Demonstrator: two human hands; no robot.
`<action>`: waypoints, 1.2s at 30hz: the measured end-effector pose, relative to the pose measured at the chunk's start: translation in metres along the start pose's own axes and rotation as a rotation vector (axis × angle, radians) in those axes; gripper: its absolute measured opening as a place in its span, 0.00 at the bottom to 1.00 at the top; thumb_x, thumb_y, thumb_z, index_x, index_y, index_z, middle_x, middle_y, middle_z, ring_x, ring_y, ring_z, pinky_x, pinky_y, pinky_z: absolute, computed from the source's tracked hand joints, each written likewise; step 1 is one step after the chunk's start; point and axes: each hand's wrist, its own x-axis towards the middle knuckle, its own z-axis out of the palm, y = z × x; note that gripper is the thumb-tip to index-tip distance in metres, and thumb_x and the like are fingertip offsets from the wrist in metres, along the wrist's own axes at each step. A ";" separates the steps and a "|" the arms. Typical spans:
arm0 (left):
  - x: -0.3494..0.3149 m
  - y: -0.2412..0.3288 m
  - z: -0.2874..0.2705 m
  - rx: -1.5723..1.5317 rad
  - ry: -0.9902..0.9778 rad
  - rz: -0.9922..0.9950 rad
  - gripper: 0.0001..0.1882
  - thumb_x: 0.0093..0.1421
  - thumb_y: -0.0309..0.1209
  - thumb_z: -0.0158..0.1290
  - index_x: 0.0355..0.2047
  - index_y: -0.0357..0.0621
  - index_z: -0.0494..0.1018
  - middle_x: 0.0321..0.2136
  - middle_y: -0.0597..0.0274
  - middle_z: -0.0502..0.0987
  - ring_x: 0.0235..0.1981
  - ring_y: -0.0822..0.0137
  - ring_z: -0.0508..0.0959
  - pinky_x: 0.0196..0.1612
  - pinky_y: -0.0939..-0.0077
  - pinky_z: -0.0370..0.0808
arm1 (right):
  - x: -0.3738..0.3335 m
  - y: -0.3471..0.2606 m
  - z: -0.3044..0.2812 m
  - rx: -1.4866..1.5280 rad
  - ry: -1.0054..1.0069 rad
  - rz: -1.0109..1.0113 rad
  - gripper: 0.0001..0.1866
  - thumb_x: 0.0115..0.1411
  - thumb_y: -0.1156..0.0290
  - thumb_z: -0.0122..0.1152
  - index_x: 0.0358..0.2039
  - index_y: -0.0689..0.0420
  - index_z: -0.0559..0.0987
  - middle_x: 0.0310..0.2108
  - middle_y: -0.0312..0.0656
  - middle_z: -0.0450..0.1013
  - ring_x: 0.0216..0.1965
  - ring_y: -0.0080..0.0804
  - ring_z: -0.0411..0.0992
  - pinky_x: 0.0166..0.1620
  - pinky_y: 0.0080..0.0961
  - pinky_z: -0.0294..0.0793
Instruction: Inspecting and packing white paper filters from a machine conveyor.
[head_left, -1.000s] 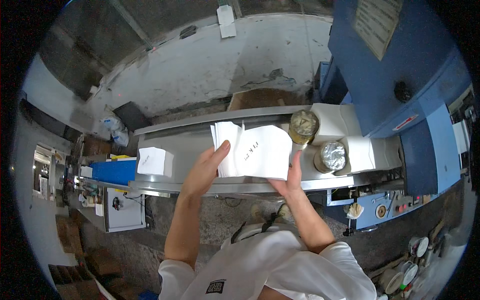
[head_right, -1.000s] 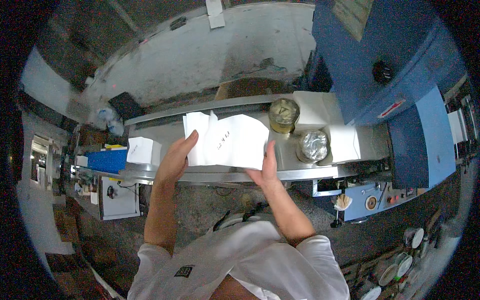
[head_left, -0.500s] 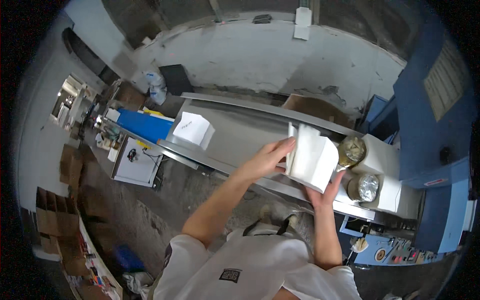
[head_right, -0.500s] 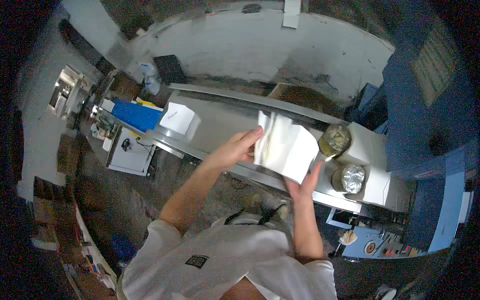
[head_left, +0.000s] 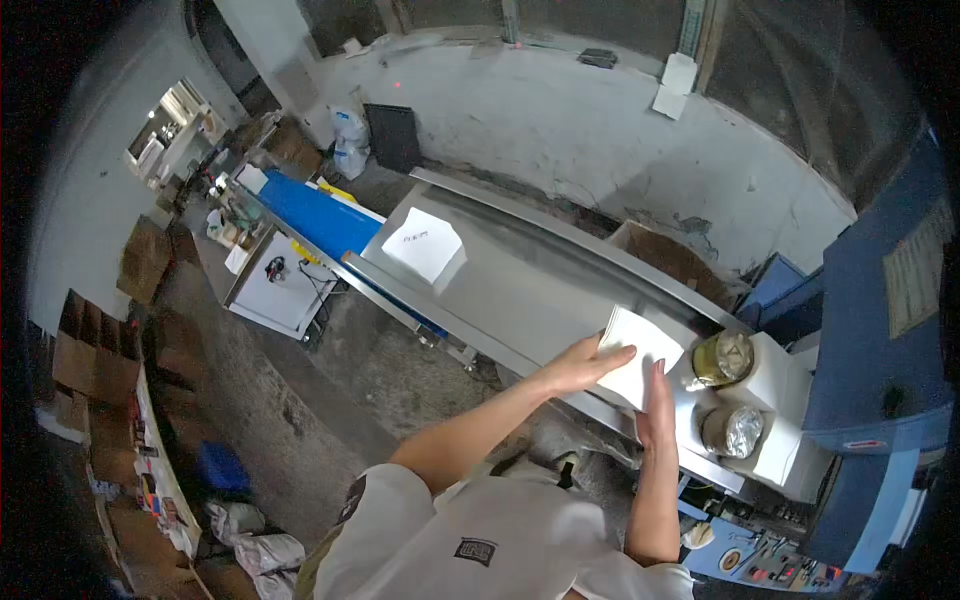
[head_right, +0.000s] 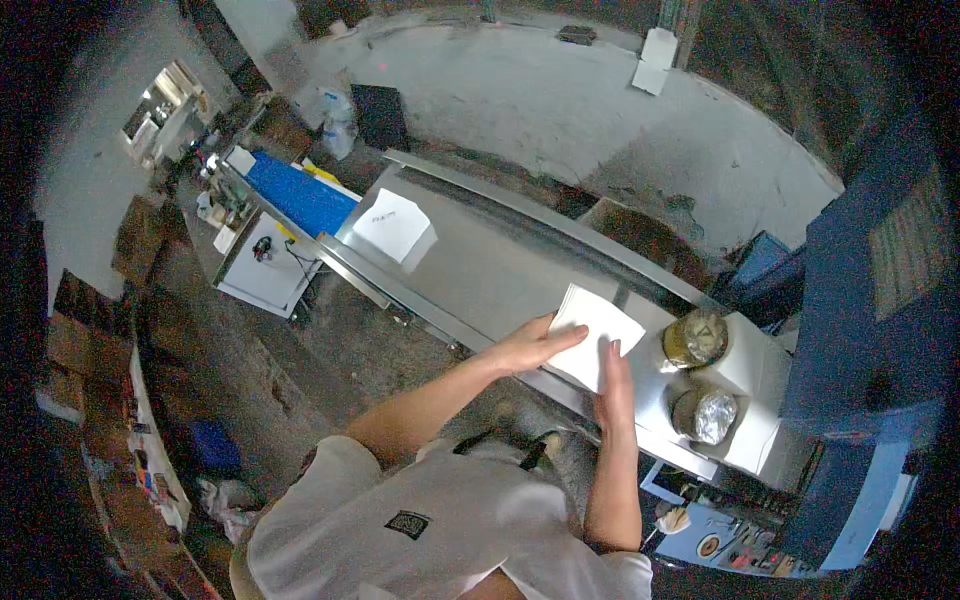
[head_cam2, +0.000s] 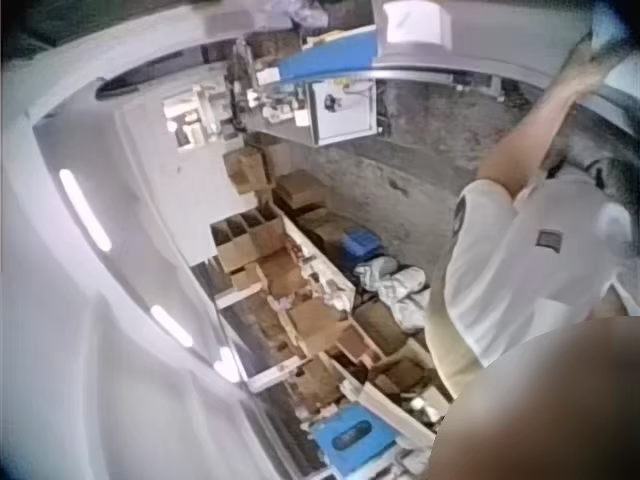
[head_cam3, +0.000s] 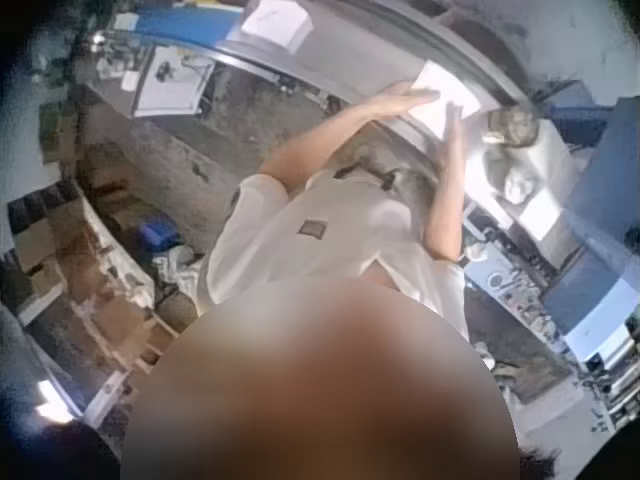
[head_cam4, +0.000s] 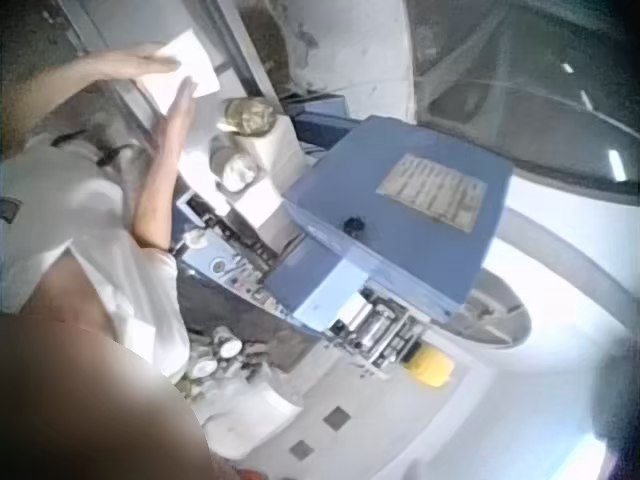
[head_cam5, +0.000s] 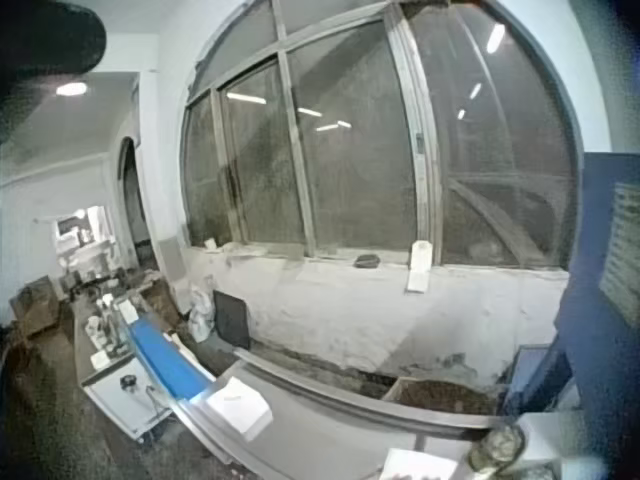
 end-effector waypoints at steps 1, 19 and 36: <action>0.002 -0.007 -0.004 -0.008 0.011 0.007 0.32 0.65 0.49 0.49 0.58 0.34 0.63 0.51 0.55 0.73 0.52 0.67 0.71 0.54 0.72 0.68 | 0.002 0.000 0.004 -0.100 0.050 0.006 0.40 0.65 0.44 0.46 0.64 0.64 0.56 0.62 0.49 0.59 0.64 0.39 0.56 0.65 0.37 0.51; 0.027 -0.092 -0.063 -0.928 -0.279 -0.071 0.32 0.59 0.50 0.56 0.58 0.48 0.66 0.50 0.61 0.74 0.53 0.63 0.73 0.48 0.55 0.74 | -0.038 -0.051 0.068 -0.792 0.133 -0.445 0.27 0.62 0.68 0.57 0.60 0.65 0.66 0.61 0.50 0.61 0.53 0.36 0.68 0.54 0.32 0.69; 0.003 -0.067 -0.096 -1.012 -0.354 -0.250 0.39 0.52 0.20 0.60 0.64 0.42 0.58 0.62 0.61 0.62 0.62 0.63 0.62 0.64 0.62 0.63 | 0.011 0.012 0.031 0.078 0.093 -0.028 0.29 0.64 0.55 0.53 0.60 0.58 0.63 0.56 0.44 0.67 0.56 0.41 0.67 0.58 0.43 0.67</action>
